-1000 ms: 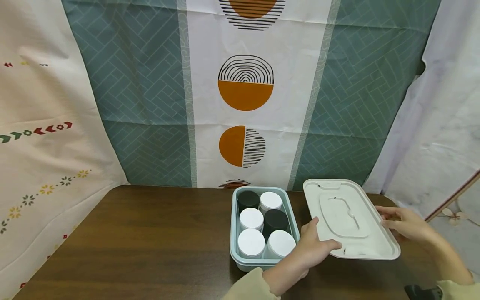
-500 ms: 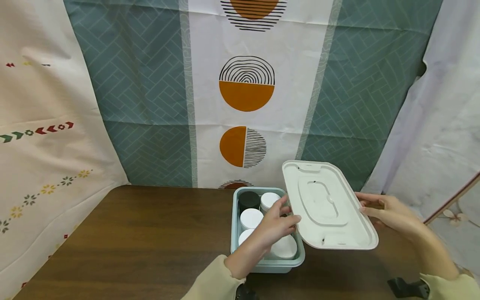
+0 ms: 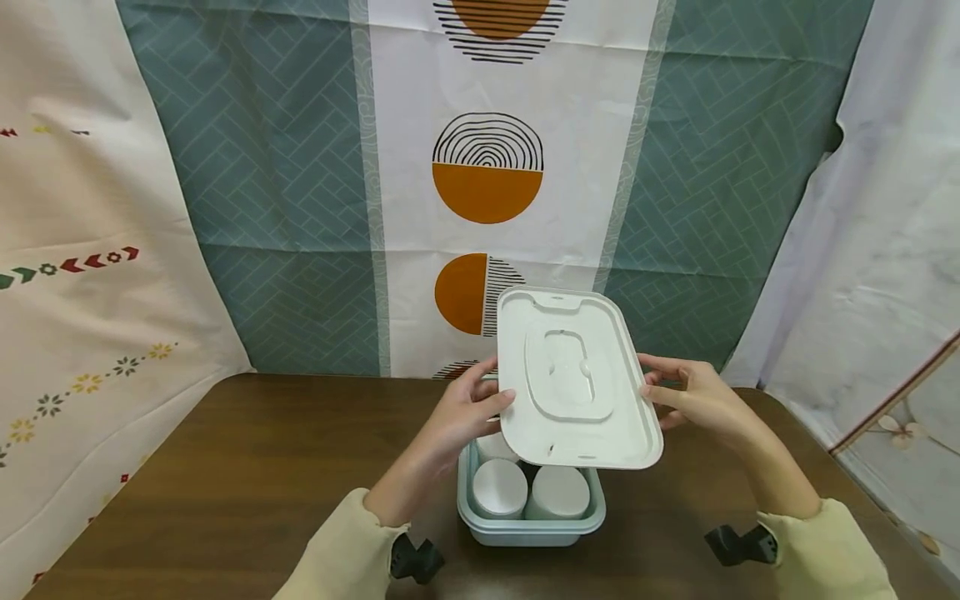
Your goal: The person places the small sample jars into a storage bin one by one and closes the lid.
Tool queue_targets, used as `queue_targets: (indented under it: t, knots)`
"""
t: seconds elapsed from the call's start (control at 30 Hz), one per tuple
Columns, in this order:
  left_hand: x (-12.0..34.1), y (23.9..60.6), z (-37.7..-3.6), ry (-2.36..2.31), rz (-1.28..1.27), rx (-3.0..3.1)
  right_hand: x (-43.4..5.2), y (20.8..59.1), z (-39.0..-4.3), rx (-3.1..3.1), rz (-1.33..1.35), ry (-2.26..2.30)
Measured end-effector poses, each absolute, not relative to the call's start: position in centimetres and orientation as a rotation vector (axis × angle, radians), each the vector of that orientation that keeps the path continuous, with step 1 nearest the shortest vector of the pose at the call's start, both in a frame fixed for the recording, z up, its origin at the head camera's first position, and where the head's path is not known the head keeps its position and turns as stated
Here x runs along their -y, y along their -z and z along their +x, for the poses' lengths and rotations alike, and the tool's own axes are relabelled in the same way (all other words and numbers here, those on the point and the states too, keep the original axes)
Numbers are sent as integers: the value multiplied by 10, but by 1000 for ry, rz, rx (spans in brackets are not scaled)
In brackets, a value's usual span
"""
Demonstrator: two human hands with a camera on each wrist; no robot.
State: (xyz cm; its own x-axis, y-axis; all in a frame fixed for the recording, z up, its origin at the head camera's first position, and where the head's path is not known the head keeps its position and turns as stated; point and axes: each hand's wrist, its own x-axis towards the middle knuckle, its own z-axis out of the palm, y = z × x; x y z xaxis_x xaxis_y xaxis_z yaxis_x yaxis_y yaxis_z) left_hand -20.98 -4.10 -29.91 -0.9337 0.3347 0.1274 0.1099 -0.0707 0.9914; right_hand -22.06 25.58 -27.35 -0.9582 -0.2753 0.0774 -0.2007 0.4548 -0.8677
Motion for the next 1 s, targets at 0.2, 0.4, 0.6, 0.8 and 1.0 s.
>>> queue_targets:
  t: [0.2, 0.4, 0.6, 0.8, 1.0]
  knots:
    - [63, 302, -214, -2193, 504, -2018, -237, 272, -225, -2603, -420, 1579]
    - [74, 309, -217, -2310, 558, -2139, -223, 272, -226, -2675, -327, 1695]
    - [72, 313, -215, -2186, 651, -2701, -209, 277, -226, -2844, -369, 1791]
    - [70, 306, -210, -1962, 492, -2921, -203, 283, -225, -3119, -519, 1851]
    - [73, 299, -211, -2280, 373, -2330, -197, 290, -226, -3229, -782, 1987]
